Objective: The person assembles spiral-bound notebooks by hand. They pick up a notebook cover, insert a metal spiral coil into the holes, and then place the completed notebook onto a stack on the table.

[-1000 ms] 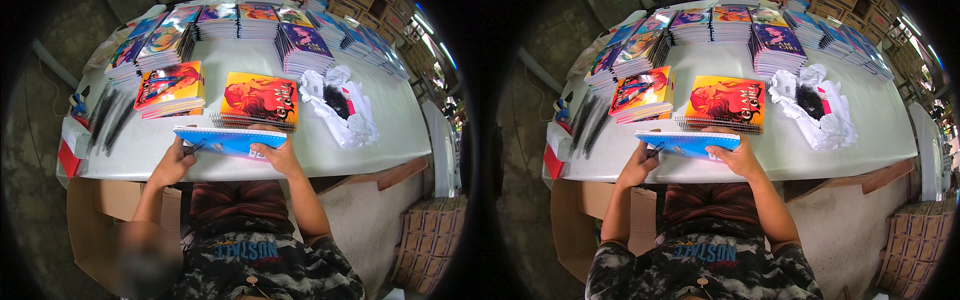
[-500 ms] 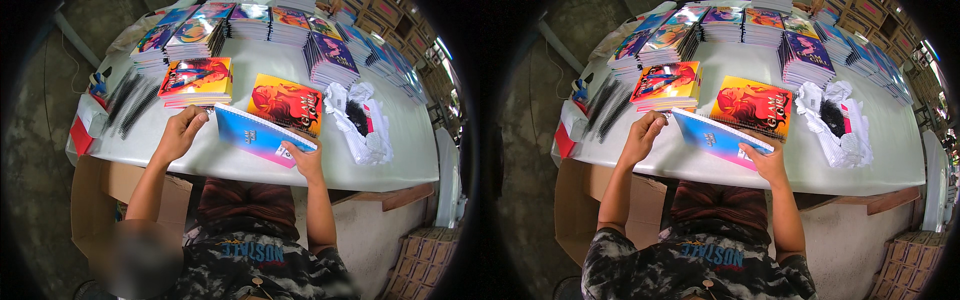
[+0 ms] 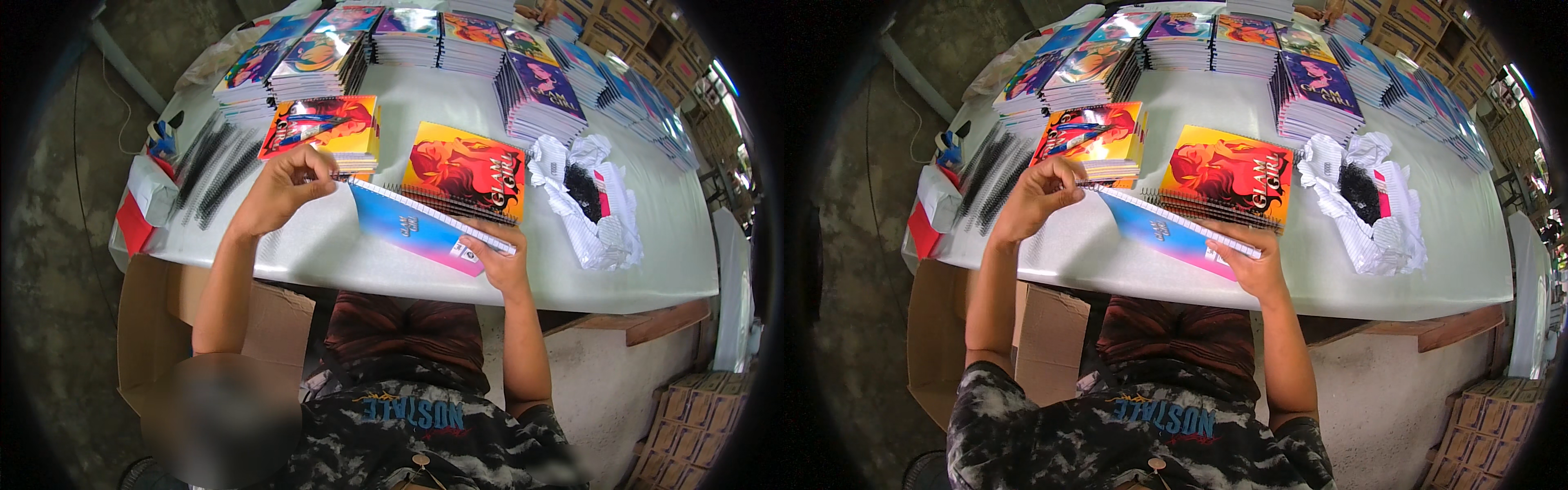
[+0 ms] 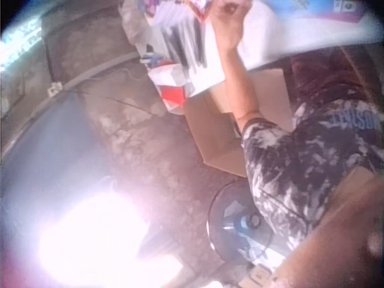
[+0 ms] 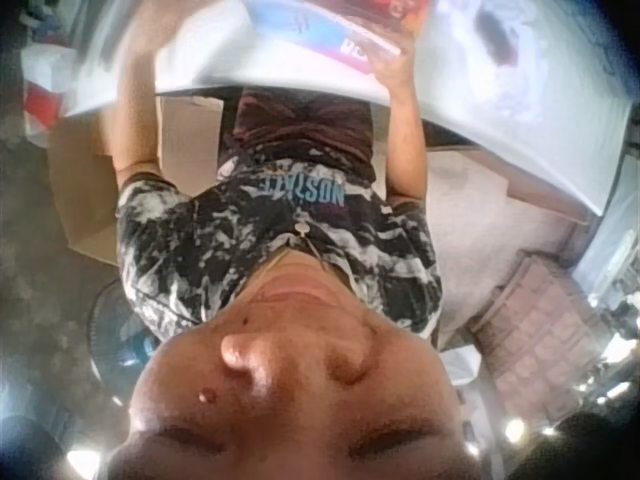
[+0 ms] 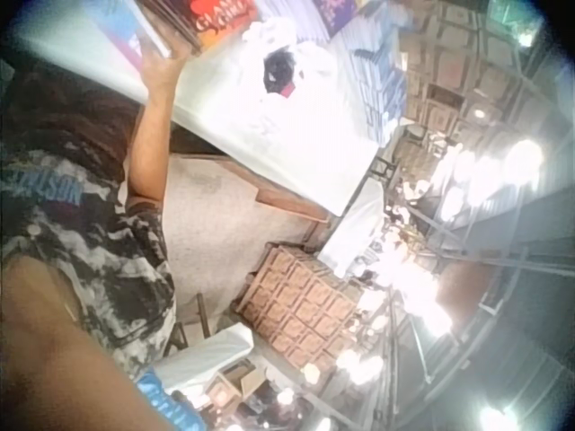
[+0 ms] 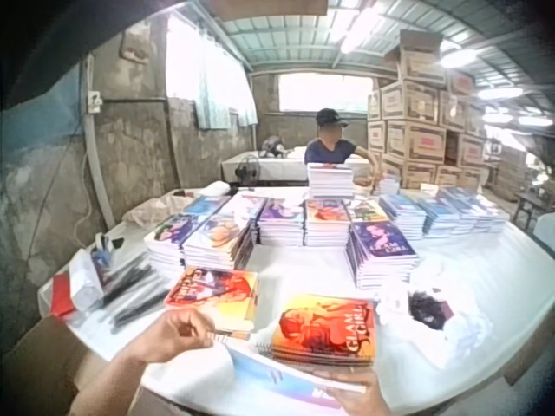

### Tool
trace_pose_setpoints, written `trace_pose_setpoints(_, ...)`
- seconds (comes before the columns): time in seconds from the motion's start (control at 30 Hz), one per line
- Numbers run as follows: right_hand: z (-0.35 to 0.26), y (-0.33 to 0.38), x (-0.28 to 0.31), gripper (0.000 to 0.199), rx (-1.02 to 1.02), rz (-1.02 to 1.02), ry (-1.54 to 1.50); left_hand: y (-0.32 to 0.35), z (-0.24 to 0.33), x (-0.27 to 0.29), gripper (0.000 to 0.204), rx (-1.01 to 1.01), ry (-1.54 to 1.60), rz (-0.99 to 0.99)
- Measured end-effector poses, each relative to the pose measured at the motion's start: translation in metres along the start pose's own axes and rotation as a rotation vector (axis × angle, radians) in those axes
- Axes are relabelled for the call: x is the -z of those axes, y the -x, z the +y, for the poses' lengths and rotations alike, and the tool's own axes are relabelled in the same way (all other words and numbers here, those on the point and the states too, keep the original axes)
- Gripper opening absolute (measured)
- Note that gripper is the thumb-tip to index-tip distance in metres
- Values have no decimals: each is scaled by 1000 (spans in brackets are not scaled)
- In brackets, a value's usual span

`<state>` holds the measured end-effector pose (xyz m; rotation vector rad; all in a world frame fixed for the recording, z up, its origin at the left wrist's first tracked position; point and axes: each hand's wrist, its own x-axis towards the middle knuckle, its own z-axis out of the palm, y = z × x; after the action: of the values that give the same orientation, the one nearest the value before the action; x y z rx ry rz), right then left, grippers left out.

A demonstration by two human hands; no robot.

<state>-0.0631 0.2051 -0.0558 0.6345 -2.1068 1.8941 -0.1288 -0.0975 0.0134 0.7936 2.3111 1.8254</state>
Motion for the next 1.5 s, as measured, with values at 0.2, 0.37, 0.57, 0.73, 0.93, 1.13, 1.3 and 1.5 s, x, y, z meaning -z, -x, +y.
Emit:
trace_pose_setpoints(0.2,5,6,-5,20,-115,62,-130,-14,38,3,21,39,-599,-277)
trace_pose_setpoints(0.37,0,8,-9,23,-39,12,-33,-12,46,-15,27,-255,-1109,-125)
trace_pose_setpoints(0.57,7,14,-10,32,93,-46,-1,-14,65,-19,37,-105,-1238,-343)
trace_pose_setpoints(0.73,6,20,-17,34,113,-12,15,-9,63,-22,47,-75,-1268,-400)
trace_pose_setpoints(0.93,5,27,-31,31,242,-15,61,48,-71,-56,83,-580,-907,311)
trace_pose_setpoints(1.13,-6,25,-33,29,313,-62,121,28,-50,-40,107,-784,-1274,452)
trace_pose_setpoints(1.3,-3,30,-33,31,375,14,156,59,-77,-57,110,-668,-1245,143)
trace_pose_setpoints(1.5,-12,25,-45,30,381,-64,159,38,-67,-62,101,-684,-886,498)
